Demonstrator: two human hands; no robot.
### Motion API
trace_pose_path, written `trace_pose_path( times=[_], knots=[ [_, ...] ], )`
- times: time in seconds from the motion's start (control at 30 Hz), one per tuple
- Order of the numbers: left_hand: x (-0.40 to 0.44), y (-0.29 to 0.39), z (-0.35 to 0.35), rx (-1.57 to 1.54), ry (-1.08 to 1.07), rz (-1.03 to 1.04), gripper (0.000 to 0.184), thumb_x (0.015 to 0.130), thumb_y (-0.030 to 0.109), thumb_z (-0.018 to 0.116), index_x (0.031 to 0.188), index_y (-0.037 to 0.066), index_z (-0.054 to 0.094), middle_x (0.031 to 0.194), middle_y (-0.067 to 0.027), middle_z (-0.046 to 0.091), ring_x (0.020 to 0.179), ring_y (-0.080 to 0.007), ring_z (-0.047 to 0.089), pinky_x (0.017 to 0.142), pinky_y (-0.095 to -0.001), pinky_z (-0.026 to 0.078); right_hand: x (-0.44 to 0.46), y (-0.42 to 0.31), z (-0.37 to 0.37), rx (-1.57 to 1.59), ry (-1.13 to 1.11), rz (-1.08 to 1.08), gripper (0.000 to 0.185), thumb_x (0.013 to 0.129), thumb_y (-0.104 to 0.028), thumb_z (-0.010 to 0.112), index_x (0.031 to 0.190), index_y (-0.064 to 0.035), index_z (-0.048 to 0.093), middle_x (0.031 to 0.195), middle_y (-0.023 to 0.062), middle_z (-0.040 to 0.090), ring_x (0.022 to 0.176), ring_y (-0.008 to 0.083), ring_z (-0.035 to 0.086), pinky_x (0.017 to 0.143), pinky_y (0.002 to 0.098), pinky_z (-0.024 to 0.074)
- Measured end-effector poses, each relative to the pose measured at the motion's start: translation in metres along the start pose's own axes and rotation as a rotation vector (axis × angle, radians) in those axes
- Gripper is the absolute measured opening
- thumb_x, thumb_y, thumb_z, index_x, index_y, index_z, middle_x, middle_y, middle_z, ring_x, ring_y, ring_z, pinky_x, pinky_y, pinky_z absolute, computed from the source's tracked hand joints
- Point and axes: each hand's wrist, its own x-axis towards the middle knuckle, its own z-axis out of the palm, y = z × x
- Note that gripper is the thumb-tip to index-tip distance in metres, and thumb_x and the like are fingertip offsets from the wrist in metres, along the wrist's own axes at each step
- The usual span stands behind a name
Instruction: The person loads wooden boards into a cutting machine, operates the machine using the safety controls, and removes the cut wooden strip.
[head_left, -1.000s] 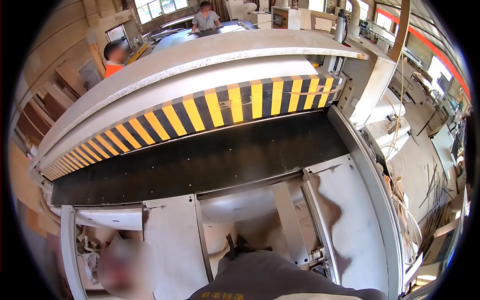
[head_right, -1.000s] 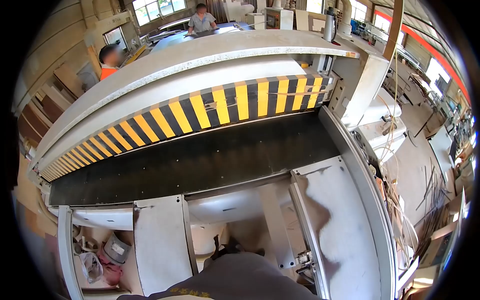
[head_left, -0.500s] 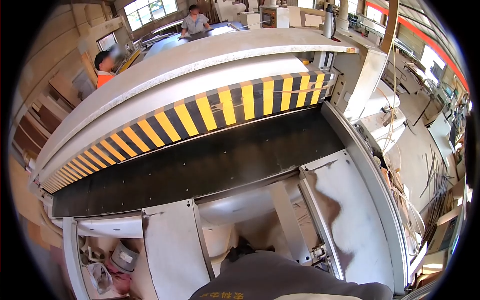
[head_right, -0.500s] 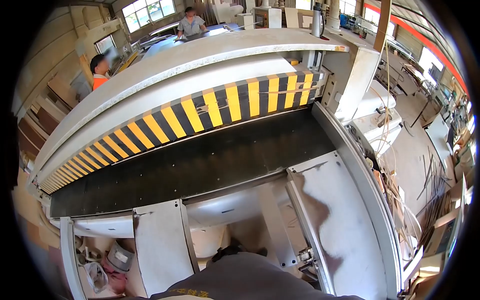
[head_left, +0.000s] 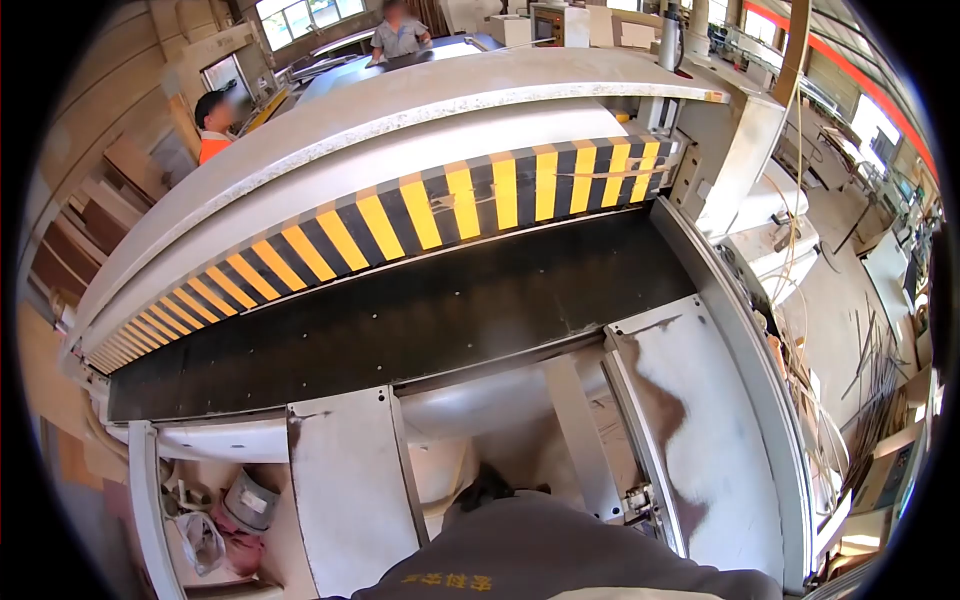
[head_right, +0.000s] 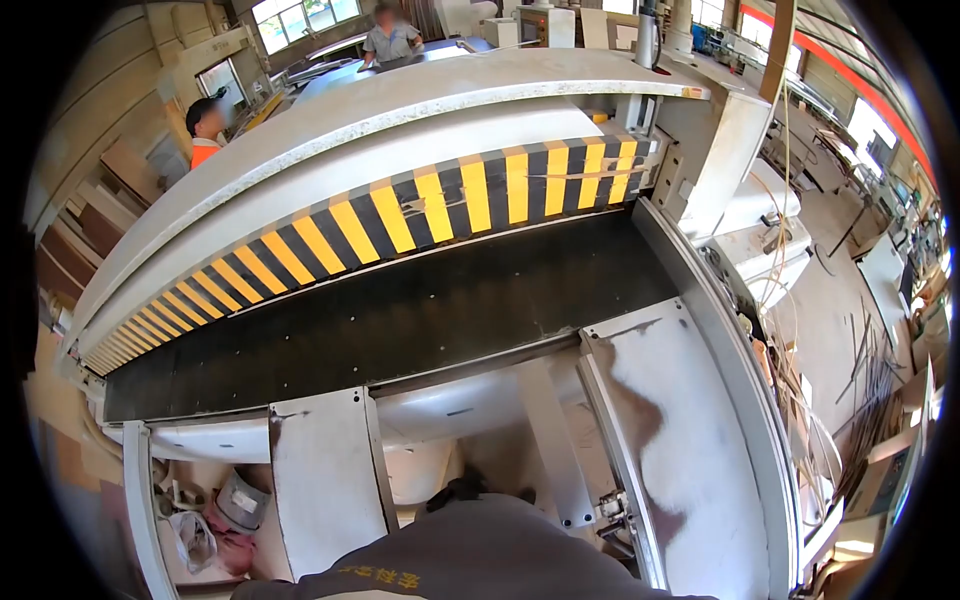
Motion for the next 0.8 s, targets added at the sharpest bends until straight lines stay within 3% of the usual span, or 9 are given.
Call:
trace_pose_path(
  times=[0.8],
  knots=[
    [-0.025,-0.011,-0.005,-0.053,-0.027,-0.074,0.044,0.101,0.021,0.069,0.142,0.006,0.067,0.123,-0.0124,0.077,0.120,-0.0251,0.071,0.103,-0.0422,0.058,0.001,-0.010,0.011,0.041,0.014,0.038,0.035,0.110,-0.030,0.059,0.129,-0.0052,0.074,0.119,0.0132,0.078,0.107,0.0241,0.074,0.099,0.0409,0.0582]
  ],
)
